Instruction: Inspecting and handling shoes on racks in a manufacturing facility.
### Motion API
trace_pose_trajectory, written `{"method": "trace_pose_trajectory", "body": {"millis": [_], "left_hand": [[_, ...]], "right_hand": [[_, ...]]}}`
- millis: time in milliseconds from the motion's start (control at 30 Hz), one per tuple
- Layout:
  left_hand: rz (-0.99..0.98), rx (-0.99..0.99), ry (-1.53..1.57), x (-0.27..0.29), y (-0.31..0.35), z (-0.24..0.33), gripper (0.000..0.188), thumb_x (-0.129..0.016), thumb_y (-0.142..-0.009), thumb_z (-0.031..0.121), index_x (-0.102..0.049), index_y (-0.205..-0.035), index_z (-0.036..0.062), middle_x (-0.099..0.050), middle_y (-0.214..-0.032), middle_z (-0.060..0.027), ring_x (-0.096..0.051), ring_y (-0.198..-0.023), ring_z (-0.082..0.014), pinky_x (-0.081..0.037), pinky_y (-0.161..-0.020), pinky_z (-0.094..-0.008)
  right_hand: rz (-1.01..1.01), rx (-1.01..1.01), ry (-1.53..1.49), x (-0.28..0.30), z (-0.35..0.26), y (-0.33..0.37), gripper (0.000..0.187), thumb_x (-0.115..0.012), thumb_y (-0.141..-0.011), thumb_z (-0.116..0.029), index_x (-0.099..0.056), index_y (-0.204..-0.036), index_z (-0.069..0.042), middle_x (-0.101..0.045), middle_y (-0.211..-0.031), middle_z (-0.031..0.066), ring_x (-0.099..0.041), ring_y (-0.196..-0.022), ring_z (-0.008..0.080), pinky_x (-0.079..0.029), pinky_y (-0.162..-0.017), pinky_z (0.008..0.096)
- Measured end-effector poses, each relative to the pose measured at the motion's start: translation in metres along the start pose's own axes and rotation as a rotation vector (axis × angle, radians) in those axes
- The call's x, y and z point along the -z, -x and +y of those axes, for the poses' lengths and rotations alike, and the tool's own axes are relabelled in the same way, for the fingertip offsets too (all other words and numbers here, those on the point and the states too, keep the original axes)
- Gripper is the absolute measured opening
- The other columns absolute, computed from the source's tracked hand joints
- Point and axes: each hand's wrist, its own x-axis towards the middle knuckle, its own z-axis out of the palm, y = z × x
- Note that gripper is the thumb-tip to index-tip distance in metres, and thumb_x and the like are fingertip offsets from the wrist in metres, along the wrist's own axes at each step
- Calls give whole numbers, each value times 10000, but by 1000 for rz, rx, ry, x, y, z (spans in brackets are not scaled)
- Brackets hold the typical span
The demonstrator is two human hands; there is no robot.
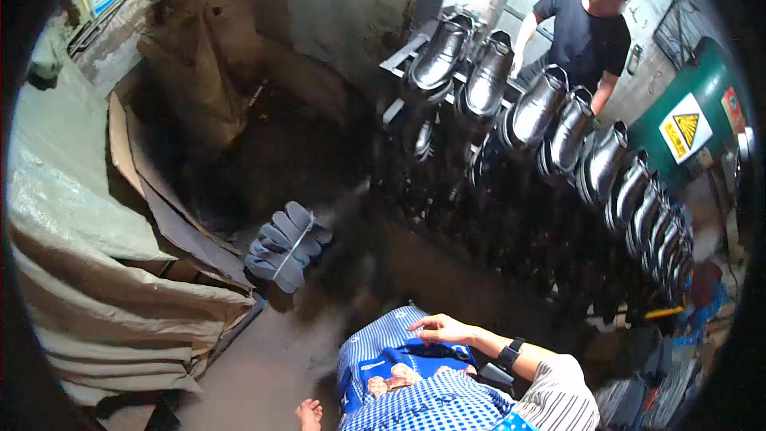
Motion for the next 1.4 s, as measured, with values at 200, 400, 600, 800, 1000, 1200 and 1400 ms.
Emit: {"method": "trace_pose_trajectory", "body": {"millis": [200,400,600,800,1000,1200,1400], "left_hand": [[-223,-512,-304,54,-8,-7,234,-472,-815,164,-518,-990,15,-608,-833,-113,-532,-600,-191,-434,-525,-251],[6,0,169,33,-38,18,253,-532,-762,230,-508,-939,52,-574,-751,-99,-502,-459,-146,-380,-352,-218],[20,-86,144,25,-3,12,277,-482,-805,293,-519,-989,90,-592,-788,-58,-505,-497,-142,-396,-399,-241],[-187,-106,217,49,60,-34,353,-478,-843,201,-471,-1153,32,-532,-1132,-138,-524,-965,-267,-446,-818,-343],[-83,-120,273,42,51,-63,316,-468,-837,250,-492,-1093,65,-561,-984,-95,-517,-768,-206,-413,-624,-294],[65,-72,246,28,44,-79,289,-458,-832,299,-513,-1033,98,-590,-836,-52,-510,-572,-146,-381,-430,-245],[63,-57,225,28,65,-103,317,-405,-873,331,-494,-1087,113,-586,-929,-46,-531,-684,-131,-433,-536,-266]], "right_hand": [[-62,-94,-22,-64,4,-5,361,-529,-858,-312,-515,-1149,-99,-549,-753,31,-482,-694,95,-390,-596,242],[-111,-124,-22,-76,11,-6,360,-531,-854,-326,-532,-1134,-100,-552,-742,28,-469,-681,89,-377,-591,244],[-87,-82,82,-63,9,-18,326,-527,-855,-288,-547,-1118,-97,-568,-747,39,-499,-682,99,-407,-624,255],[-68,-48,22,-44,22,-8,301,-530,-859,-246,-555,-1100,-67,-564,-780,44,-502,-708,103,-423,-658,254],[-118,-22,48,-28,24,7,307,-529,-859,-254,-548,-1099,-63,-581,-767,39,-506,-678,92,-422,-614,243],[-136,-27,108,-14,13,2,297,-529,-843,-202,-551,-1076,-19,-583,-750,48,-524,-680,111,-443,-634,263],[-230,-8,121,-6,23,-4,279,-515,-845,-157,-535,-1081,-10,-566,-723,40,-507,-651,104,-432,-606,258]]}}
